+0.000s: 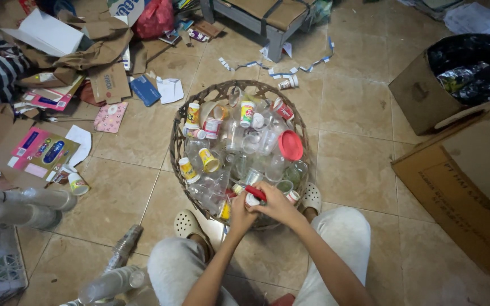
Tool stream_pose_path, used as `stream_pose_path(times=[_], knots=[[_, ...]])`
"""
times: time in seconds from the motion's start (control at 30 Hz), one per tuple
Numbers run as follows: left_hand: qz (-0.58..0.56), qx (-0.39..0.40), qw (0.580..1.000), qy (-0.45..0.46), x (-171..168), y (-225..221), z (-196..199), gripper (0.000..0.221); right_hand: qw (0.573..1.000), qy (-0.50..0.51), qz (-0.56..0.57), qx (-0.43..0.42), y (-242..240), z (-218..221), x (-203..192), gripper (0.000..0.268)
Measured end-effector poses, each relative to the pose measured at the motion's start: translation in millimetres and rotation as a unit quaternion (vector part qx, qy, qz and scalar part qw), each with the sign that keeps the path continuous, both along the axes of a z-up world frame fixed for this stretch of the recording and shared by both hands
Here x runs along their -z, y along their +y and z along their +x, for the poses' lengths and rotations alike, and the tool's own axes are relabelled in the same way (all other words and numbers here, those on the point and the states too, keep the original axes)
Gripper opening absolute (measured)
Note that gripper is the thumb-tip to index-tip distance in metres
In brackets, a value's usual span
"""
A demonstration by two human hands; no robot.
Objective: The person picks up plastic cups from a basket one at a time and uses a tool to cut the rims off. They set the trimmed rims aside and place the modified cups back into the basket.
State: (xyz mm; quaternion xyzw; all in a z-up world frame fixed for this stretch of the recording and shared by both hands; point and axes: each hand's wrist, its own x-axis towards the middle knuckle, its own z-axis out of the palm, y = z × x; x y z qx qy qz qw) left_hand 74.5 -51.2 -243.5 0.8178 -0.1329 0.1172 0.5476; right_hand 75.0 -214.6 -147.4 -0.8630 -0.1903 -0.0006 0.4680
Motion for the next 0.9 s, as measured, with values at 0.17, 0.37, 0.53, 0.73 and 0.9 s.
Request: stream_pose_path(times=[0.17, 0.37, 0.53, 0.73, 0.9], knots=[[0.011, -0.016, 1.000, -0.016, 36.6, 4.5, 5.5, 0.052, 1.000, -0.001, 0.013, -0.004, 7.7, -1.9, -12.6, 0.054], [0.003, -0.022, 0.999, -0.027, 46.3, 1.9, 4.9, 0.050, 0.999, -0.037, 0.026, -0.015, 8.2, -2.0, -12.4, 0.054], [-0.016, -0.006, 1.000, -0.005, 83.3, 2.2, 7.7, 0.056, 0.999, 0.010, 0.033, -0.014, 5.3, -2.6, -3.6, 0.054], [-0.010, 0.004, 1.000, -0.025, 63.7, 0.3, 8.4, 0.055, 0.999, 0.020, 0.029, -0.020, 5.9, -7.7, -18.5, 0.049], [-0.013, 0.010, 1.000, -0.013, 76.0, 2.1, 8.2, 0.054, 1.000, -0.017, 0.013, -0.016, 6.9, -8.0, -25.0, 0.048]])
